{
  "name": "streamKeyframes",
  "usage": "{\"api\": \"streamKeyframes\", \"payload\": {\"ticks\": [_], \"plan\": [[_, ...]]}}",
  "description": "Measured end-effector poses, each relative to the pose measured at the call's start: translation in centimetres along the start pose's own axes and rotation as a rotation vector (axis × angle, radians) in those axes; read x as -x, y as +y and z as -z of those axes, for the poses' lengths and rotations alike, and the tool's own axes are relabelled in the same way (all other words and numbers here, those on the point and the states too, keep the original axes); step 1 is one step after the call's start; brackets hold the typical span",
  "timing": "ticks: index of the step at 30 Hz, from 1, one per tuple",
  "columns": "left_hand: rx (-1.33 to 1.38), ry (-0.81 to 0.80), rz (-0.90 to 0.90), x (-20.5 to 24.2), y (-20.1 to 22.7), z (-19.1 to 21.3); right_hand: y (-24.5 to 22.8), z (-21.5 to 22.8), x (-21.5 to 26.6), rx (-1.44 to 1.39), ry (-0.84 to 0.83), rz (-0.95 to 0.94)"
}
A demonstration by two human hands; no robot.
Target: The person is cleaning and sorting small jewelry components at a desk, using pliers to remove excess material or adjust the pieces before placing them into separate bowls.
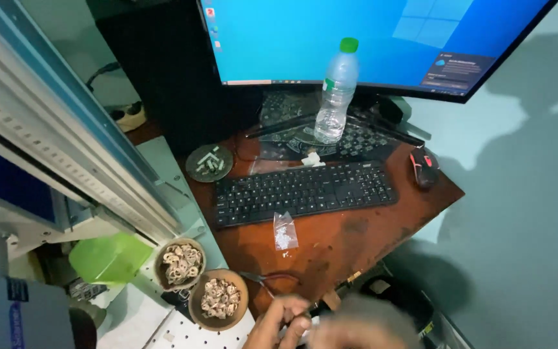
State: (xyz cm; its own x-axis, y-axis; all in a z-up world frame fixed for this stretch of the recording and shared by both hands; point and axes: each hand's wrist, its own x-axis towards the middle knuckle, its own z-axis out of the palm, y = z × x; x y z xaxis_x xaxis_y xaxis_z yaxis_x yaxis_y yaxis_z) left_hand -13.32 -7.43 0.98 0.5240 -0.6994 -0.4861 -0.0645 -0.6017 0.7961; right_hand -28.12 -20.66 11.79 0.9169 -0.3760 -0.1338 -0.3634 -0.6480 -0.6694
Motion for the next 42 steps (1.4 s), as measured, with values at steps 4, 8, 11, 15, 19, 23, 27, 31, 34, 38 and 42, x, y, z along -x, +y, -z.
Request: {"api": "streamKeyframes", "payload": {"ticks": [4,8,11,15,19,23,27,31,34,38,42], "plan": [[0.182,0.041,-0.169,1.7,2.8,3.6,0.8,-4.1,-1.6,-0.79,0.66,-0.257],[0.134,-0.339,-0.329,0.9,5.2,7.4,0.6,-3.8,-3.1,-0.881,0.54,-0.455],[0.003,-0.343,-0.377,0.9,4.9,7.8,1.1,-4.2,-3.6,-0.93,0.435,-0.541],[-0.179,-0.348,-0.352,1.6,5.4,9.2,3.3,-5.5,-4.2,-0.896,0.324,-0.438],[-0.185,-0.354,-0.492,2.0,5.7,9.5,3.3,-6.6,-4.4,-0.944,0.361,-0.383],[-0.155,-0.223,-0.561,1.9,5.4,9.2,2.4,-6.6,-4.8,-0.874,0.504,-0.337],[-0.002,0.056,-0.977,1.1,4.1,8.0,2.1,-7.4,-5.3,-1.105,0.615,-0.405],[0.059,0.137,-1.021,1.3,3.7,7.7,2.4,-8.0,-4.8,-1.207,0.634,-0.422],[0.098,0.127,-1.037,1.9,4.0,7.7,2.5,-8.6,-4.6,-1.257,0.693,-0.343],[0.234,0.034,-0.755,2.8,4.7,7.2,2.4,-8.7,-4.0,-1.26,0.713,-0.244],[0.481,-0.223,-0.343,2.7,5.0,7.3,0.3,-7.5,-3.7,-0.926,0.746,-0.254]]}}
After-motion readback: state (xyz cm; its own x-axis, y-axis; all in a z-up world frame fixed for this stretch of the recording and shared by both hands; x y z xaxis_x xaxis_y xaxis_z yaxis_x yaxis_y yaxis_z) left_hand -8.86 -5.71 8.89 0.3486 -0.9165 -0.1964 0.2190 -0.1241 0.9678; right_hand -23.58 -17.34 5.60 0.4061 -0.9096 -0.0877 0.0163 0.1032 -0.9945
